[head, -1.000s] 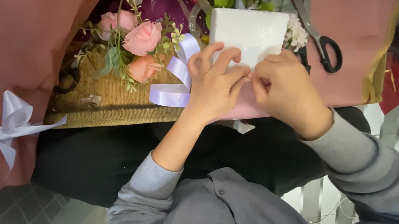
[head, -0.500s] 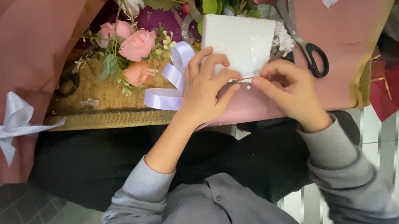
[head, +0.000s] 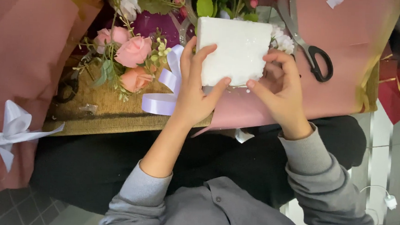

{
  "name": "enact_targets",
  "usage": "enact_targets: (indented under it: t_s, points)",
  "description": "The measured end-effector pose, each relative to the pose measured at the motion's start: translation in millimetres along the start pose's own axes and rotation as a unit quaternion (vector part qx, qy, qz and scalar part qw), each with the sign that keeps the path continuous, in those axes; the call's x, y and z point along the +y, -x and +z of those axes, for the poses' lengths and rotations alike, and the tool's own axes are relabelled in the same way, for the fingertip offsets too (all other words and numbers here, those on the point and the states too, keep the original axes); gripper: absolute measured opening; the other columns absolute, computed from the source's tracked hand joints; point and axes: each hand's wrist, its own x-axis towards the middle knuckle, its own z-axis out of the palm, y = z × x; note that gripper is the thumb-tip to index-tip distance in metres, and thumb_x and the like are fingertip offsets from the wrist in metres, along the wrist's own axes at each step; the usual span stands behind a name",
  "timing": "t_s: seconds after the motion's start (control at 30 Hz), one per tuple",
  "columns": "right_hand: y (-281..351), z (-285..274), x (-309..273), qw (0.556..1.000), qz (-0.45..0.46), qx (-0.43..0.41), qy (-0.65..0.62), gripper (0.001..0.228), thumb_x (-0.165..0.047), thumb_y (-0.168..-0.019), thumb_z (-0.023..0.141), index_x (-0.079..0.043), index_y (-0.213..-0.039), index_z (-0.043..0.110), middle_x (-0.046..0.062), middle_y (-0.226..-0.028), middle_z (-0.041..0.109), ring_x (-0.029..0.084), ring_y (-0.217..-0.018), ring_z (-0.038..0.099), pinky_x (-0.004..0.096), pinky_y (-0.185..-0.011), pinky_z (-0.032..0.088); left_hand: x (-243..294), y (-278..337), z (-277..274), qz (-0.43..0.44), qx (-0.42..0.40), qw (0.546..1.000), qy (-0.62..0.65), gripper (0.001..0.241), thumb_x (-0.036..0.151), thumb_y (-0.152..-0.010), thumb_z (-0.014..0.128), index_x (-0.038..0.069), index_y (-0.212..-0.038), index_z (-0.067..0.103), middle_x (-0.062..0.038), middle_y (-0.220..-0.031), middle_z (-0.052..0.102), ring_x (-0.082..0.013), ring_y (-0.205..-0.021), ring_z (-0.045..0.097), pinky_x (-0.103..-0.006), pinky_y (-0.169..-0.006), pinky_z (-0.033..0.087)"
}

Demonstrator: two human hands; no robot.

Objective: Preparing and cutting wrapping paper to assemble a flower bouquet around a floral foam base.

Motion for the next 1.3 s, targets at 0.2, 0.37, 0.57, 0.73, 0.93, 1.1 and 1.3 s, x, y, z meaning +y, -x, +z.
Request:
enact_targets:
  t_s: [0.2, 0.37, 0.57, 0.73, 0.93, 1.1, 1.3]
  points:
    - [-2, -3, 3, 1.000, -0.007, -0.024, -0.004, 0.041, -0.001, -0.094, 0.075, -0.005, -0.122, 0.046, 0.006, -0.141, 0.037, 0.030, -0.132, 0.052, 0.050, -0.104, 0.053, -5, -2, -1, -0.012, -0.006, 1.000, 0.006, 0.065, 0.019, -0.101, 0.077, 0.023, -0.154, 0.039, -0.019, -0.165, 0.013, -0.0486, -0.157, 0.019, -0.0659, -0.126, 0.023]
    - [-1, -5, 13, 0.999, -0.027, -0.032, 0.012, 0.042, 0.007, -0.089, 0.073, -0.005, -0.120, 0.048, 0.006, -0.144, 0.033, 0.030, -0.132, 0.054, 0.047, -0.103, 0.055, -8, -3, 0, -0.014, 0.001, 1.000, 0.016, 0.066, 0.020, -0.100, 0.078, 0.023, -0.154, 0.041, -0.018, -0.165, 0.014, -0.0477, -0.157, 0.021, -0.0646, -0.127, 0.021]
    - [0, -12, 16, 0.997, -0.051, -0.044, 0.029, 0.034, 0.003, -0.092, 0.070, -0.004, -0.121, 0.054, 0.007, -0.146, 0.033, 0.031, -0.140, 0.049, 0.049, -0.105, 0.053, -3, -5, -2, -0.020, -0.002, 1.000, 0.020, 0.065, 0.021, -0.098, 0.078, 0.021, -0.152, 0.041, -0.020, -0.164, 0.014, -0.0480, -0.156, 0.021, -0.0652, -0.126, 0.020]
    - [-1, -13, 17, 0.997, -0.056, -0.034, 0.049, 0.028, -0.004, -0.095, 0.073, -0.004, -0.117, 0.057, 0.009, -0.143, 0.037, 0.025, -0.131, 0.055, 0.044, -0.103, 0.056, -2, -6, -2, -0.022, -0.004, 1.000, 0.022, 0.066, 0.019, -0.096, 0.079, 0.019, -0.151, 0.042, -0.022, -0.162, 0.015, -0.0487, -0.155, 0.022, -0.0654, -0.126, 0.018]
    - [-3, -20, 20, 0.990, -0.099, -0.038, 0.091, 0.030, -0.006, -0.092, 0.079, -0.003, -0.116, 0.060, 0.011, -0.142, 0.041, 0.024, -0.128, 0.057, 0.040, -0.099, 0.057, -5, -5, -2, -0.025, -0.006, 0.999, 0.029, 0.067, 0.020, -0.097, 0.079, 0.020, -0.152, 0.041, -0.021, -0.163, 0.014, -0.0473, -0.156, 0.020, -0.0651, -0.126, 0.017]
    - [-5, -24, 19, 0.978, -0.111, -0.054, 0.167, 0.033, -0.008, -0.091, 0.079, -0.002, -0.118, 0.061, 0.017, -0.143, 0.042, 0.038, -0.128, 0.057, 0.050, -0.092, 0.058, -7, -5, -3, -0.023, -0.006, 0.999, 0.033, 0.065, 0.018, -0.100, 0.076, 0.020, -0.153, 0.039, -0.020, -0.162, 0.014, -0.0463, -0.156, 0.019, -0.0648, -0.126, 0.015]
    - [-9, -25, 13, 0.964, -0.155, -0.073, 0.205, 0.038, -0.005, -0.089, 0.076, -0.006, -0.124, 0.058, 0.017, -0.141, 0.041, 0.037, -0.129, 0.055, 0.046, -0.097, 0.057, -5, -6, -3, -0.025, -0.005, 0.999, 0.026, 0.066, 0.019, -0.099, 0.076, 0.020, -0.153, 0.039, -0.020, -0.162, 0.016, -0.0455, -0.155, 0.021, -0.0644, -0.126, 0.017]
